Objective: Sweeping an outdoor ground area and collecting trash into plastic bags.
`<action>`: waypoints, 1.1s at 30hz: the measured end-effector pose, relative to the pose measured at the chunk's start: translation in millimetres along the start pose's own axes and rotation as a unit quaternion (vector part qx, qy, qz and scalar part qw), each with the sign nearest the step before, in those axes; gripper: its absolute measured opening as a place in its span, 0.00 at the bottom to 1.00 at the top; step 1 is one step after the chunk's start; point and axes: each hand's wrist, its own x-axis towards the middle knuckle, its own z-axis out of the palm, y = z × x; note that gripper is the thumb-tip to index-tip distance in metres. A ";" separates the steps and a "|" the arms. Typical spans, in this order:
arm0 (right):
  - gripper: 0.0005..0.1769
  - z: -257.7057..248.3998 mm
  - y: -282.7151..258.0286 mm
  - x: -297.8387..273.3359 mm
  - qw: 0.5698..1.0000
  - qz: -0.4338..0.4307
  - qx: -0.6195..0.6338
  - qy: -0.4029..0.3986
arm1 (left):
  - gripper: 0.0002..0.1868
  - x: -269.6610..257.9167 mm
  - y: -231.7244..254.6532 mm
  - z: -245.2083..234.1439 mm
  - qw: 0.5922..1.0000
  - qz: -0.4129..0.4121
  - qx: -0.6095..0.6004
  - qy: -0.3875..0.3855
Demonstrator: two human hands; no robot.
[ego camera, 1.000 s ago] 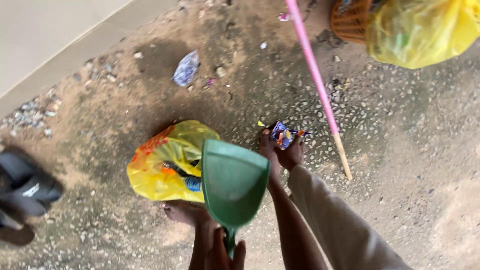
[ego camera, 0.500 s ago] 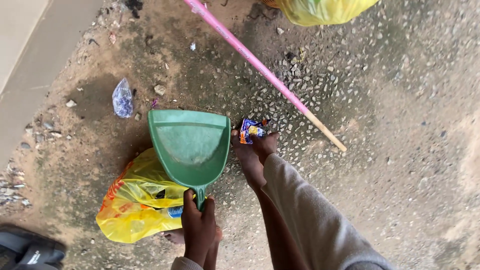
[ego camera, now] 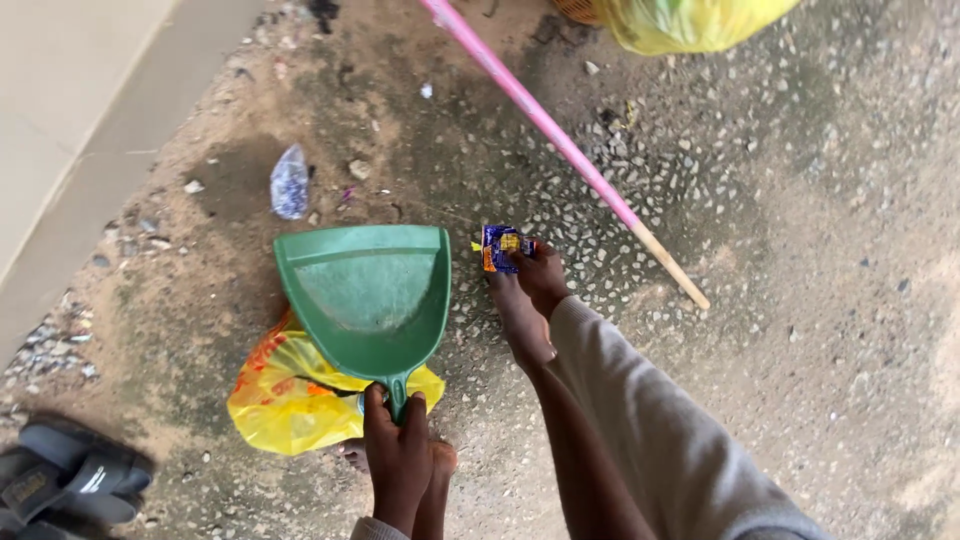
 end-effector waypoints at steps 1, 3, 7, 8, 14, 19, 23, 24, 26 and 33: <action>0.07 5.1 -17.2 -6.8 1.000 -0.004 -0.005 -0.008 | 0.14 -1.3 3.9 -6.9 1.000 0.001 -0.006 0.009; 0.08 17.8 -51.4 -21.8 0.998 0.011 -0.022 -0.059 | 0.11 -4.7 11.2 -22.6 0.998 -0.003 -0.039 0.047; 0.11 58.5 -110.8 -55.8 0.981 0.001 -0.132 -0.142 | 0.09 -10.6 13.4 -63.2 0.990 -0.020 -0.095 0.107; 0.12 70.0 -117.0 -62.9 0.977 0.007 -0.121 -0.176 | 0.09 -12.4 11.9 -74.3 0.980 -0.049 -0.144 0.131; 0.17 148.5 -87.1 -116.5 0.947 0.101 -0.029 -0.303 | 0.09 -38.5 -11.7 -138.0 0.938 -0.035 -0.263 0.224; 0.24 191.7 -25.7 -162.1 0.937 0.124 -0.081 -0.317 | 0.10 -70.7 -46.7 -165.0 0.912 -0.050 -0.311 0.264; 0.16 221.7 -7.1 -189.1 0.859 -0.094 -0.420 -0.277 | 0.10 -96.0 -79.7 -162.3 0.900 -0.082 -0.327 0.277; 0.14 226.4 0.2 -194.1 0.804 -0.154 -0.513 -0.258 | 0.10 -102.0 -87.2 -159.1 0.899 -0.098 -0.328 0.274; 0.17 228.5 16.3 -201.8 0.787 -0.168 -0.535 -0.257 | 0.10 -112.5 -99.8 -153.9 0.892 -0.090 -0.345 0.277; 0.40 244.8 17.2 -222.4 0.761 -0.186 -0.594 -0.185 | 0.09 -129.8 -116.4 -151.2 0.888 -0.109 -0.364 0.260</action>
